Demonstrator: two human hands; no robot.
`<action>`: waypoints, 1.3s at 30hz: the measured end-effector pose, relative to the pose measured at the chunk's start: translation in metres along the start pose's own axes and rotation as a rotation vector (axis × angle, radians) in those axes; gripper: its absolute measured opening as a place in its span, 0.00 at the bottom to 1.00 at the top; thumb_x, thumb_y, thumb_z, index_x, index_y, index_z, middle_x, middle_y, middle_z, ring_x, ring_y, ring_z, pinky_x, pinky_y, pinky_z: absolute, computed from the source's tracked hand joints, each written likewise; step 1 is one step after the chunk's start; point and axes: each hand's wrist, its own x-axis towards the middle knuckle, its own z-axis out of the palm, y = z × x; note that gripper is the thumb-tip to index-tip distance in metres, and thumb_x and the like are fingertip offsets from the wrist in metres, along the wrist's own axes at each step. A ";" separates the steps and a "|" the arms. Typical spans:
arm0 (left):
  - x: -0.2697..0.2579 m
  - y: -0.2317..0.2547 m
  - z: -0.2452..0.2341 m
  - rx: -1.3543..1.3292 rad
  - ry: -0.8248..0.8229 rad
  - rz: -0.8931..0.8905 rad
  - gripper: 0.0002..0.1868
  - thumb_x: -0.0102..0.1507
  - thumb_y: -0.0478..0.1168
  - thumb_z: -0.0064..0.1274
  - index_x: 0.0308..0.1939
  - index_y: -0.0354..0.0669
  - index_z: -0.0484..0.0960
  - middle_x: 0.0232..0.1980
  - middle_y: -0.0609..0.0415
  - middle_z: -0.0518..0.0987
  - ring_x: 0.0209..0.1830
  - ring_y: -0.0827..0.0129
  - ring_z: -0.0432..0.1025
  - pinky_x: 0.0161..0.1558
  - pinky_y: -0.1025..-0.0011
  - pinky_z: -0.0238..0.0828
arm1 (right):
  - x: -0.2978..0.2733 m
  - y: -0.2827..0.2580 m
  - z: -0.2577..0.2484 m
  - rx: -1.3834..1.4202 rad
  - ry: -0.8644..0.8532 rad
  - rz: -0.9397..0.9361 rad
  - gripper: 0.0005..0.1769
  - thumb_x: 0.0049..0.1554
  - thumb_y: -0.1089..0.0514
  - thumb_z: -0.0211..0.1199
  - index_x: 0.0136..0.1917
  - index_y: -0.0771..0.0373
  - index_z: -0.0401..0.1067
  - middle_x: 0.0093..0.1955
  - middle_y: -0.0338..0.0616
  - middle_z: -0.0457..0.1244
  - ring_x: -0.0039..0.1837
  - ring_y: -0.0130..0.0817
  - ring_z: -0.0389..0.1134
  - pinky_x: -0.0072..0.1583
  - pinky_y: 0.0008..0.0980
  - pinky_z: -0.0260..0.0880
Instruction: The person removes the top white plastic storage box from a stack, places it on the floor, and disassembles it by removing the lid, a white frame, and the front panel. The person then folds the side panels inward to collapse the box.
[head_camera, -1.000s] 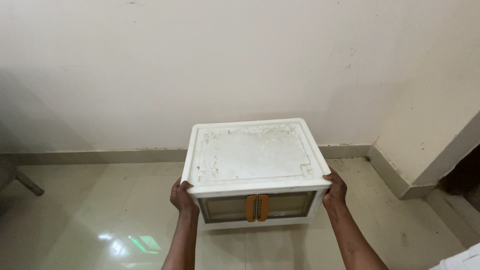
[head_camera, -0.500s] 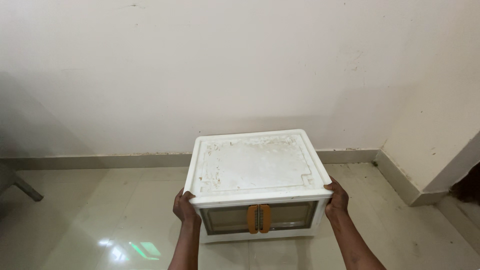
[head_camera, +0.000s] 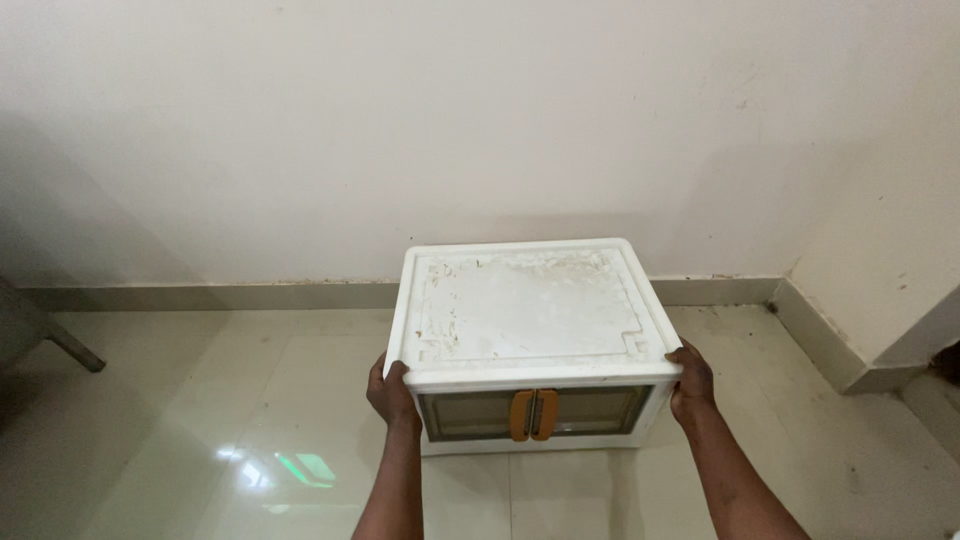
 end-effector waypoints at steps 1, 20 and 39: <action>-0.002 -0.001 0.000 0.039 0.002 0.004 0.23 0.55 0.35 0.52 0.56 0.40 0.81 0.52 0.50 0.82 0.50 0.64 0.75 0.53 0.66 0.71 | -0.002 -0.001 -0.001 -0.053 0.008 -0.006 0.33 0.51 0.64 0.56 0.72 0.63 0.68 0.64 0.46 0.65 0.65 0.40 0.64 0.70 0.37 0.59; -0.032 0.014 0.012 0.197 0.255 -0.210 0.33 0.56 0.39 0.63 0.60 0.32 0.65 0.61 0.35 0.73 0.56 0.48 0.76 0.57 0.58 0.79 | -0.026 -0.014 0.012 -0.297 0.268 0.009 0.16 0.50 0.54 0.65 0.49 0.65 0.74 0.42 0.41 0.63 0.42 0.32 0.58 0.47 0.34 0.60; -0.021 0.035 -0.017 0.098 0.028 -0.232 0.27 0.59 0.33 0.65 0.58 0.37 0.69 0.44 0.44 0.80 0.32 0.67 0.76 0.36 0.69 0.81 | -0.047 -0.024 0.004 -0.401 0.160 0.024 0.16 0.59 0.61 0.67 0.53 0.78 0.74 0.47 0.52 0.67 0.42 0.35 0.69 0.45 0.29 0.77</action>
